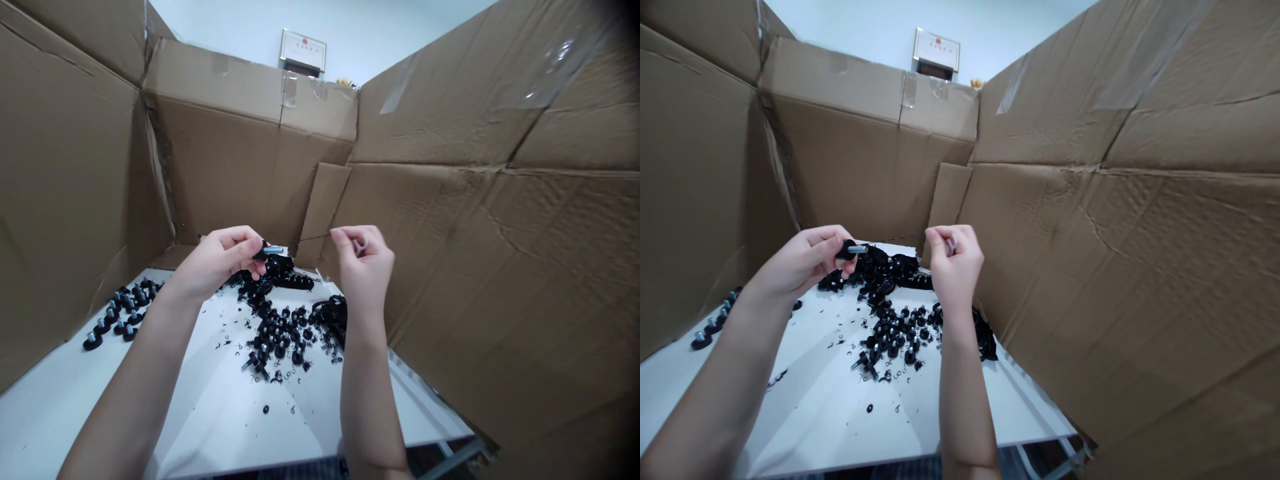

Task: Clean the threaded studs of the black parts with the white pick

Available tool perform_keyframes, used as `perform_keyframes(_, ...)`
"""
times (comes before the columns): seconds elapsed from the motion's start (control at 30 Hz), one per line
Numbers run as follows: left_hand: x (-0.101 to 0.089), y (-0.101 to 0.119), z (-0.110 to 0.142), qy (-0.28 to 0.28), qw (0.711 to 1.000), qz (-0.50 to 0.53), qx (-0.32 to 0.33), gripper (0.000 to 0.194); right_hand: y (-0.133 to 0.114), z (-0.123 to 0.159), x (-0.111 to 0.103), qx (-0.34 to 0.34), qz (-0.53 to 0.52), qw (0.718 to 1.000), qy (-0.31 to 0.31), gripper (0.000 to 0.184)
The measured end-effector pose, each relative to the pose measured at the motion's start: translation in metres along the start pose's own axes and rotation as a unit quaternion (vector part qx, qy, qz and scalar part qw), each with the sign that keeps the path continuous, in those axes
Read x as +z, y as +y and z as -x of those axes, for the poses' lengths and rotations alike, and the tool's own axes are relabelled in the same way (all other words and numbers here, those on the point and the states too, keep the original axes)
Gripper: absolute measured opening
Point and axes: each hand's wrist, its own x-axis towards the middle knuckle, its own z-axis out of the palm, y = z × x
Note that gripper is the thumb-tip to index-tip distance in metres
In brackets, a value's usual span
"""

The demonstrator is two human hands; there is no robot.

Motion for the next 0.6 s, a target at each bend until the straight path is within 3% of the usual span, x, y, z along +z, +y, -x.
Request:
perform_keyframes(0.1, 0.002, -0.002, -0.003, -0.034, 0.998, 0.036, -0.028, 0.043, -0.004, 0.003, 0.003, 0.034, -0.039, 0.989, -0.138, 0.005)
perform_keyframes(0.2, 0.005, -0.002, -0.002, -0.042, 0.996, 0.066, -0.044, 0.041, -0.008, 0.007, 0.005, 0.035, -0.076, 0.979, -0.185, 0.019)
perform_keyframes(0.33, 0.011, -0.002, 0.001, -0.065, 0.993, 0.081, -0.057, 0.045, -0.013, 0.013, 0.007, -0.035, -0.187, 0.943, -0.272, 0.039)
perform_keyframes(0.43, 0.017, -0.004, 0.0, -0.098, 0.988, 0.096, -0.073, 0.046, -0.015, 0.017, 0.011, -0.081, -0.228, 0.931, -0.272, 0.029)
perform_keyframes(0.6, 0.023, -0.011, -0.004, -0.098, 0.982, 0.148, -0.063, 0.039, -0.016, 0.019, 0.018, -0.109, -0.21, 0.952, -0.193, 0.004)
